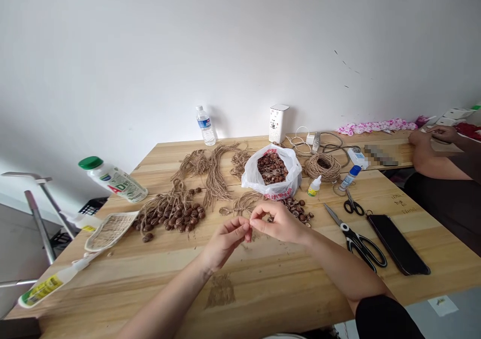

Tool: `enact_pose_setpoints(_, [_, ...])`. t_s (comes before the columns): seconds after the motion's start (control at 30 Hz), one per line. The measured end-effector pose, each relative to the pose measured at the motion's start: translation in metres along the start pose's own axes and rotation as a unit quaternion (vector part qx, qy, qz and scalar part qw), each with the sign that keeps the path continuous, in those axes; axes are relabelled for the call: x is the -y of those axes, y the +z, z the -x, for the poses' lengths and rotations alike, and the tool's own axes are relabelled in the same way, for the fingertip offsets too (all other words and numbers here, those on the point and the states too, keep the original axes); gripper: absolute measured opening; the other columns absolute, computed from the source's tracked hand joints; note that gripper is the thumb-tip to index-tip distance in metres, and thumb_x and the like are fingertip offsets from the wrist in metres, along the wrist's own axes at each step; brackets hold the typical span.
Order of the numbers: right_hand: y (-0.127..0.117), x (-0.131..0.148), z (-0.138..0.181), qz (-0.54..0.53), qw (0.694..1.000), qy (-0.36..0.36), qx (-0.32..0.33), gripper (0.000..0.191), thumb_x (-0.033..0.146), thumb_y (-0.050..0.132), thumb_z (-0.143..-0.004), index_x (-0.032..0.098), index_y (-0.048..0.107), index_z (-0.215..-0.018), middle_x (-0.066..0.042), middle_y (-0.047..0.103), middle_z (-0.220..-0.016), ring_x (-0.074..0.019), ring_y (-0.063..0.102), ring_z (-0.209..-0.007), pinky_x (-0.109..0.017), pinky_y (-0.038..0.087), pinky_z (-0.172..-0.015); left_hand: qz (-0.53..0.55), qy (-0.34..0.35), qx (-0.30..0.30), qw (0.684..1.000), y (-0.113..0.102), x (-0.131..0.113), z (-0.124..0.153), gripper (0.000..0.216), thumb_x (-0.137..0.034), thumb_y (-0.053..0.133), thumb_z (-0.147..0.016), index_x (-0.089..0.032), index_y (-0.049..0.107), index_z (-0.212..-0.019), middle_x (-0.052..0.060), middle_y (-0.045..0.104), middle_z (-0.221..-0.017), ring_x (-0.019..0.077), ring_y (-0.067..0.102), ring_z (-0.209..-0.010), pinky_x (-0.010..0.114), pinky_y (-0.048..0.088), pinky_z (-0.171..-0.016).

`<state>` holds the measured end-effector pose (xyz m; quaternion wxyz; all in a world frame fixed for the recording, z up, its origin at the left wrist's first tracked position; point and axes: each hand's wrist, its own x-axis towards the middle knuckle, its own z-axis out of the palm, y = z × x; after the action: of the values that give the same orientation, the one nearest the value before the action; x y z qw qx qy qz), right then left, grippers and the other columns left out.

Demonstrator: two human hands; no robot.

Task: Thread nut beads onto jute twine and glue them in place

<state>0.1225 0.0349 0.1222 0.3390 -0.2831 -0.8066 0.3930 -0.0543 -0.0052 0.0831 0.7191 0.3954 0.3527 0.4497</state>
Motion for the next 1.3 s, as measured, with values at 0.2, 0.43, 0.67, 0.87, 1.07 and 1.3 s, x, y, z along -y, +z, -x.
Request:
enact_pose_setpoints(0.2, [0.005,-0.004,-0.001,0.004,1.0,-0.011,0.004,0.01,0.024,0.06,-0.081,0.015,0.065,-0.083,-0.004,0.066,-0.077,-0.0138,0.059,-0.071,-0.024,0.046,-0.063,-0.084,0.099,-0.052,0.99,0.0,-0.007,0.005,0.018,-0.027,0.075,-0.066,-0.016,0.064,-0.074,0.001,0.06,-0.07,0.0117,0.052,-0.064,0.024,0.042,-0.057])
enact_pose_setpoints(0.43, [0.01,-0.005,-0.001,0.053,0.997,-0.052,0.003,0.01,0.021,0.057,-0.085,0.016,0.064,-0.08,-0.004,0.065,-0.075,-0.0145,0.057,-0.071,-0.027,0.043,-0.067,-0.142,0.136,-0.065,0.978,0.003,-0.007,0.004,0.017,-0.028,0.073,-0.067,-0.016,0.063,-0.069,0.0,0.056,-0.066,0.0111,0.05,-0.06,0.023,0.043,-0.053])
enact_pose_setpoints(0.67, [0.008,-0.006,0.0,0.053,0.998,-0.038,0.027,0.012,0.021,0.055,-0.085,0.015,0.063,-0.079,-0.003,0.063,-0.072,-0.0121,0.054,-0.066,-0.023,0.042,-0.063,-0.111,0.081,-0.068,0.988,0.006,-0.011,0.005,0.023,-0.031,0.076,-0.063,-0.014,0.061,-0.065,-0.001,0.055,-0.062,0.0099,0.048,-0.056,0.023,0.04,-0.05])
enact_pose_setpoints(0.87, [0.009,-0.009,0.003,0.033,0.999,0.001,0.041,0.011,0.023,0.057,-0.083,0.015,0.065,-0.08,-0.003,0.065,-0.073,-0.0119,0.055,-0.065,-0.022,0.042,-0.058,-0.074,0.041,-0.033,0.996,0.002,-0.007,0.003,0.023,-0.03,0.076,-0.064,-0.013,0.06,-0.066,0.0,0.056,-0.06,0.0107,0.049,-0.056,0.024,0.04,-0.054])
enact_pose_setpoints(1.07, [0.006,-0.005,0.002,-0.111,0.987,0.055,0.106,0.018,0.031,0.059,-0.084,0.014,0.064,-0.081,-0.004,0.07,-0.075,-0.014,0.065,-0.07,-0.024,0.05,-0.066,0.042,-0.016,0.047,0.998,0.0,-0.003,0.003,0.024,-0.03,0.076,-0.064,-0.014,0.059,-0.066,0.0,0.055,-0.054,0.0105,0.051,-0.055,0.025,0.039,-0.057])
enact_pose_setpoints(1.3, [0.005,-0.004,0.002,-0.166,0.975,0.083,0.121,0.022,0.034,0.058,-0.084,0.013,0.063,-0.084,-0.006,0.07,-0.077,-0.0154,0.067,-0.071,-0.026,0.052,-0.066,0.078,-0.03,0.033,0.996,0.0,-0.001,0.001,0.024,-0.028,0.078,-0.063,-0.014,0.06,-0.068,-0.001,0.056,-0.053,0.0105,0.052,-0.054,0.025,0.04,-0.058])
